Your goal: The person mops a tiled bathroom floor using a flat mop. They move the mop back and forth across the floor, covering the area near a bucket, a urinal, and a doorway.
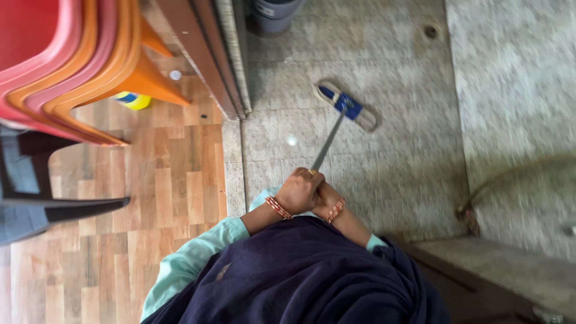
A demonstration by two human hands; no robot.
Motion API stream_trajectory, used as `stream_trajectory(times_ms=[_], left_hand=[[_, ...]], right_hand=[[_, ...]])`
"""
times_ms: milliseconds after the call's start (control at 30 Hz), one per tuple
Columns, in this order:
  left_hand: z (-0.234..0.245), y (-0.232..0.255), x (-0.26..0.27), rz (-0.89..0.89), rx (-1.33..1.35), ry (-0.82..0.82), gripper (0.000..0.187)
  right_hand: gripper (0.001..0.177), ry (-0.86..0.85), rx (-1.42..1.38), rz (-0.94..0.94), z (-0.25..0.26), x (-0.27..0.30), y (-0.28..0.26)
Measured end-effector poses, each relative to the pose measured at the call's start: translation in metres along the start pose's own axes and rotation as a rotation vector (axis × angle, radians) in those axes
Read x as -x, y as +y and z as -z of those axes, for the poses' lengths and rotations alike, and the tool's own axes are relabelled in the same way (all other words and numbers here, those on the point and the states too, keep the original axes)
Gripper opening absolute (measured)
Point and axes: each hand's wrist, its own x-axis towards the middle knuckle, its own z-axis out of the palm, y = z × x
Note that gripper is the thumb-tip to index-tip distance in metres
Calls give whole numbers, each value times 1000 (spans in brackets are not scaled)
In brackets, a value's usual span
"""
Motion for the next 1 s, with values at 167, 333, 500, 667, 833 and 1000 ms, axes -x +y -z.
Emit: stream_trajectory(times_ms=[167, 333, 500, 667, 833, 1000], left_hand=[[-58, -30, 11, -10, 2, -78, 25], [-69, -10, 16, -45, 27, -21, 27], [-14, 27, 8, -76, -13, -85, 23], [46, 62, 2, -60, 59, -88, 20], [39, 68, -2, 10, 45, -89, 21], [-26, 41, 2, 6, 2, -59, 22]], right_hand=[[29, 143, 18, 21, 37, -28, 4], [29, 145, -57, 62, 32, -2, 6], [37, 85, -58, 19, -33, 42, 7], [35, -99, 104, -55, -54, 69, 24], [26, -58, -19, -94, -28, 51, 35], [25, 50, -58, -2, 22, 16, 31]])
